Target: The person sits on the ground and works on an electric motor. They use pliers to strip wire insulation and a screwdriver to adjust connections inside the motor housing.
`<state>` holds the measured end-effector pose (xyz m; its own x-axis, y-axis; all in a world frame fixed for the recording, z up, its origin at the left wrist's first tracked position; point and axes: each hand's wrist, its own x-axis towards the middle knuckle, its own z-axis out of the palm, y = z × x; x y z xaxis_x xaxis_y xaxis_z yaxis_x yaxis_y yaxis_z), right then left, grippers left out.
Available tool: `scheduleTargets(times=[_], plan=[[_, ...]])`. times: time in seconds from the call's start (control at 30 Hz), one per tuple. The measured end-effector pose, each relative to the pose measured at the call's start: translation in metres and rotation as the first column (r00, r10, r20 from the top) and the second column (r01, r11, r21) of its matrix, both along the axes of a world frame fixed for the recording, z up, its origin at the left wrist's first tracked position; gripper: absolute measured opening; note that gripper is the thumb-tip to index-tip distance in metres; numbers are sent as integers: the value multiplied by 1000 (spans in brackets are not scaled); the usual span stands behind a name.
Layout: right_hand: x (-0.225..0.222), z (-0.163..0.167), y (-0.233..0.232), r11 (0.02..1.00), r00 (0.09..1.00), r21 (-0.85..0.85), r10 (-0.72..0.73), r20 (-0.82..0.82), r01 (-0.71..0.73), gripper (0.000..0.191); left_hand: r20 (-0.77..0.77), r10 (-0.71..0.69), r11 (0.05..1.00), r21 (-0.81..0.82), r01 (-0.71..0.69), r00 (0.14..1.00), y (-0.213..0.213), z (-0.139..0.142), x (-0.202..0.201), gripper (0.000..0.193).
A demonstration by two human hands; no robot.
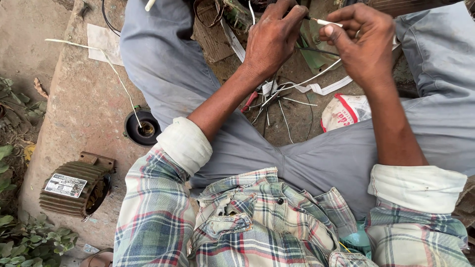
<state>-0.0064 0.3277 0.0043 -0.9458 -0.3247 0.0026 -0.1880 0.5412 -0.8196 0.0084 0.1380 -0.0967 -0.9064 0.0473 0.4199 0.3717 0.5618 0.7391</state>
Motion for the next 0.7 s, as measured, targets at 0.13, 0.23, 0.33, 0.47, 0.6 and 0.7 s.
scheduleTargets(times=[0.13,0.23,0.33,0.47,0.6,0.7], plan=[[5,-13,-6,991,989,129,60,-133,-43,4,-8,0,1000,22,0,1000,-2,-3,-1,20],[3,-22,-5,987,985,155,71,-158,-46,14,-6,-15,999,31,16,1000,-4,-6,-2,20],[-1,-29,-6,975,996,222,20,-91,1,28,-3,-22,999,43,22,1000,-4,-8,-3,19],[-5,-35,-10,975,997,224,23,-68,-7,37,5,-42,996,80,42,999,-7,-11,-3,20],[-3,-33,-17,973,967,229,84,-240,-28,20,36,-52,991,126,48,998,-11,-14,-5,20],[-1,-31,-27,968,918,240,156,-364,-69,8,36,-34,986,163,27,999,-13,-14,-6,24]])
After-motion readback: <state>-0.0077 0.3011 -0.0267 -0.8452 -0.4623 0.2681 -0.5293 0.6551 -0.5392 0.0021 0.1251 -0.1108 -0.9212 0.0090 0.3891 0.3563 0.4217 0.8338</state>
